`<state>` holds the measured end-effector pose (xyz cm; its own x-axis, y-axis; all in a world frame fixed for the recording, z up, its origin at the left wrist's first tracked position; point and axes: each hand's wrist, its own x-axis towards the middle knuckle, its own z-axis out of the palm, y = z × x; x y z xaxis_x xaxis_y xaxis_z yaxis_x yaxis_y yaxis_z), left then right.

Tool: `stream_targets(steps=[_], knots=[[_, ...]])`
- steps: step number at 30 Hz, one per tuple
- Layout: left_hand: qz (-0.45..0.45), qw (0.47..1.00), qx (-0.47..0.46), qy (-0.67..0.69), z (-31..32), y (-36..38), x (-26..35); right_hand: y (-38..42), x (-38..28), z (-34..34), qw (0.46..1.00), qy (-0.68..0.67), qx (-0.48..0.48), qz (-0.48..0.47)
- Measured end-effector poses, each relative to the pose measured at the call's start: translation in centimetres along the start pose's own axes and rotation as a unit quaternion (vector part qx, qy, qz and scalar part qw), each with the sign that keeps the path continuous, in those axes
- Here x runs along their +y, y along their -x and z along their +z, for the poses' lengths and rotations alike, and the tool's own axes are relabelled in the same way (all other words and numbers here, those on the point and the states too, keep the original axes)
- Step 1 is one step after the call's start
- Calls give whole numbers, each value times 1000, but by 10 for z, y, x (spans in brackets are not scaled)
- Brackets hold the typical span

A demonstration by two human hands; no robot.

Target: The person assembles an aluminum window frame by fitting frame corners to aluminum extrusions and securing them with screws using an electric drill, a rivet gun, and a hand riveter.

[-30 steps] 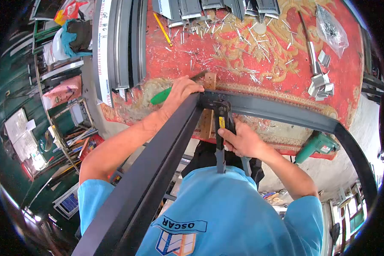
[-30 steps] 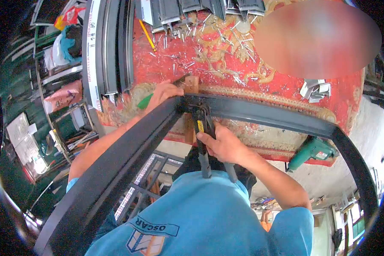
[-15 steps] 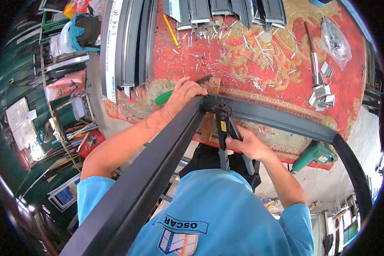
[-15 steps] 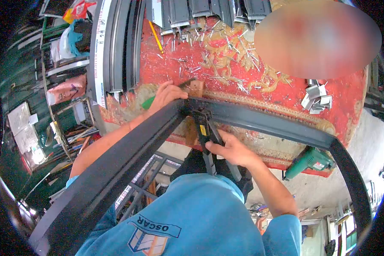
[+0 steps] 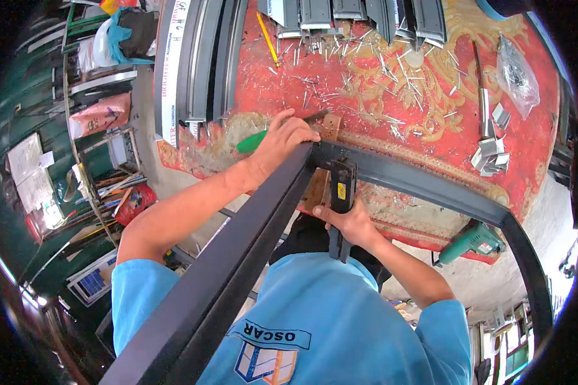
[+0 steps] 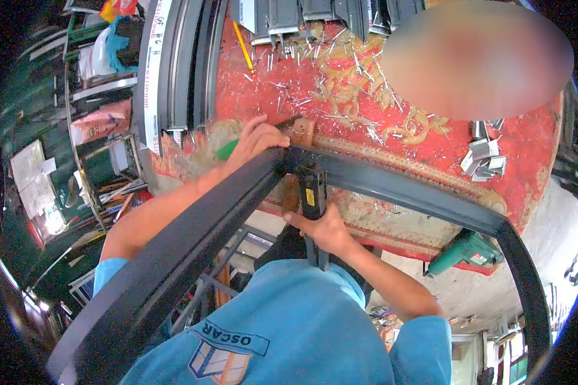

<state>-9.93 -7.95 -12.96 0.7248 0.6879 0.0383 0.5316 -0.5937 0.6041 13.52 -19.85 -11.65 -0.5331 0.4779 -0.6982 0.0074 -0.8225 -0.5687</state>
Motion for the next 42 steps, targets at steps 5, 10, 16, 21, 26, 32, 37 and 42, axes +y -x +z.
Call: stream_targets(steps=[5,10,16,21,26,32,37,42], knots=[[5,1000,-18,4,3,4,-10,8,-17,-15,999,45,17,21],[3,1000,-26,0,7,5,-16,19,-44,-66,976,104,-171,91],[8,1000,-16,-19,11,6,-18,10,-36,-53,968,199,-145,57],[2,1000,-26,-10,9,6,-15,9,0,-35,990,-29,-137,-25],[3,1000,-25,0,8,6,-18,0,0,-13,994,-55,-79,-43],[2,1000,-20,4,11,9,-16,2,-11,-5,1000,-22,1,6],[2,1000,-24,-12,14,10,-22,17,-23,-42,977,207,-39,-13],[19,1000,-20,-8,14,9,-24,17,-50,-71,971,68,-215,78]])
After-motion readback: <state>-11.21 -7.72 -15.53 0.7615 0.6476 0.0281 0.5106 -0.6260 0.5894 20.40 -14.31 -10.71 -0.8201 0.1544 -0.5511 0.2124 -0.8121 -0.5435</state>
